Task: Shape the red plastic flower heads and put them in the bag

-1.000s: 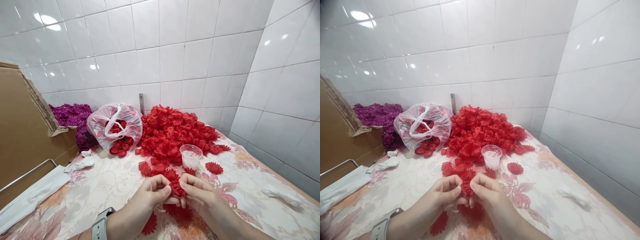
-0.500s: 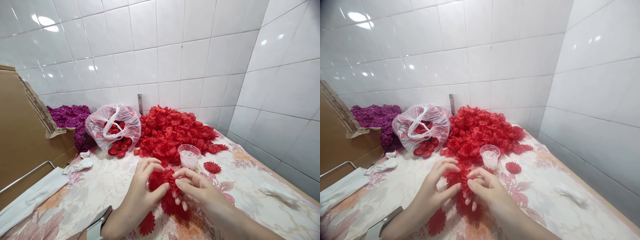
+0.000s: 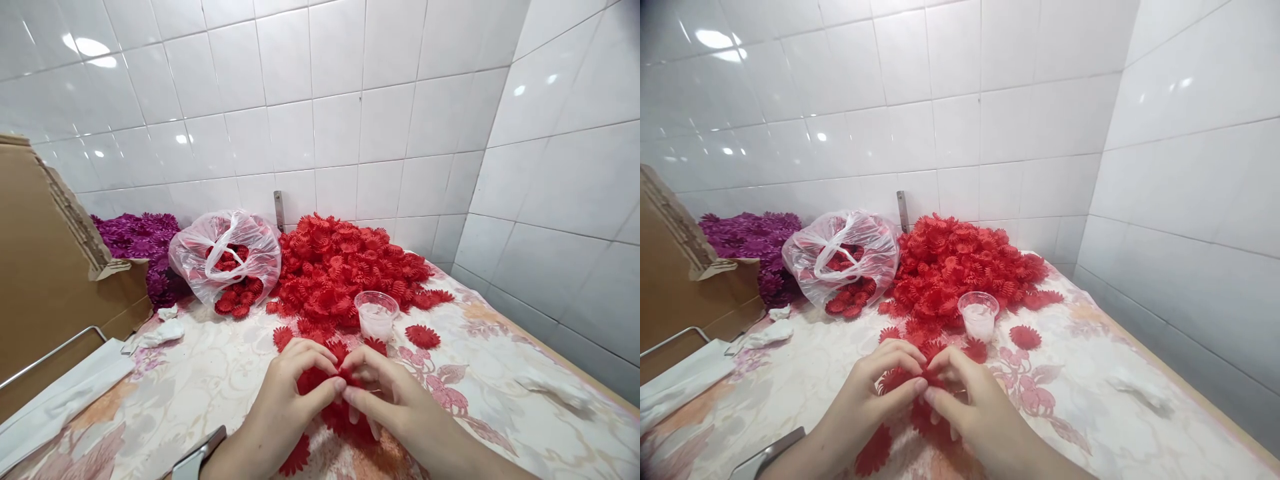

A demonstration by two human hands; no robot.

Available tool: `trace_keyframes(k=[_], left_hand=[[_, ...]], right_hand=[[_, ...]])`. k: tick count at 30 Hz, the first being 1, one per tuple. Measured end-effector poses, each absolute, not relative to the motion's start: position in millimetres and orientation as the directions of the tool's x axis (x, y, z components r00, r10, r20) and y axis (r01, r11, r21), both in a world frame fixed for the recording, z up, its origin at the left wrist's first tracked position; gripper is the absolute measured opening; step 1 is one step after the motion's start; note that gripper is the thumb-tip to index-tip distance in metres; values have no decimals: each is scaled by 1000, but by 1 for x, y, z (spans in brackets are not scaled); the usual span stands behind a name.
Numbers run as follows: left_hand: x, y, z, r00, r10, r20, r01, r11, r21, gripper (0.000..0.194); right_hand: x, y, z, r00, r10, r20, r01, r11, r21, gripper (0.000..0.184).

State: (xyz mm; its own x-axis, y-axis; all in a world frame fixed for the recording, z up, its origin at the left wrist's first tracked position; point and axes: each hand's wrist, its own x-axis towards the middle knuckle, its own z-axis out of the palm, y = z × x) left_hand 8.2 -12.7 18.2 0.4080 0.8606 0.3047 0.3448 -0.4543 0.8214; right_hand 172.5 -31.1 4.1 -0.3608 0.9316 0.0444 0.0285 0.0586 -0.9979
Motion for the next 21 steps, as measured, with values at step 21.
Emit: trace_keyframes(k=[21], left_hand=[[10, -17, 19, 417, 889, 189, 327, -341, 881, 7]], right_hand=[[175, -32, 10, -229, 973, 7, 79, 25, -997, 11]])
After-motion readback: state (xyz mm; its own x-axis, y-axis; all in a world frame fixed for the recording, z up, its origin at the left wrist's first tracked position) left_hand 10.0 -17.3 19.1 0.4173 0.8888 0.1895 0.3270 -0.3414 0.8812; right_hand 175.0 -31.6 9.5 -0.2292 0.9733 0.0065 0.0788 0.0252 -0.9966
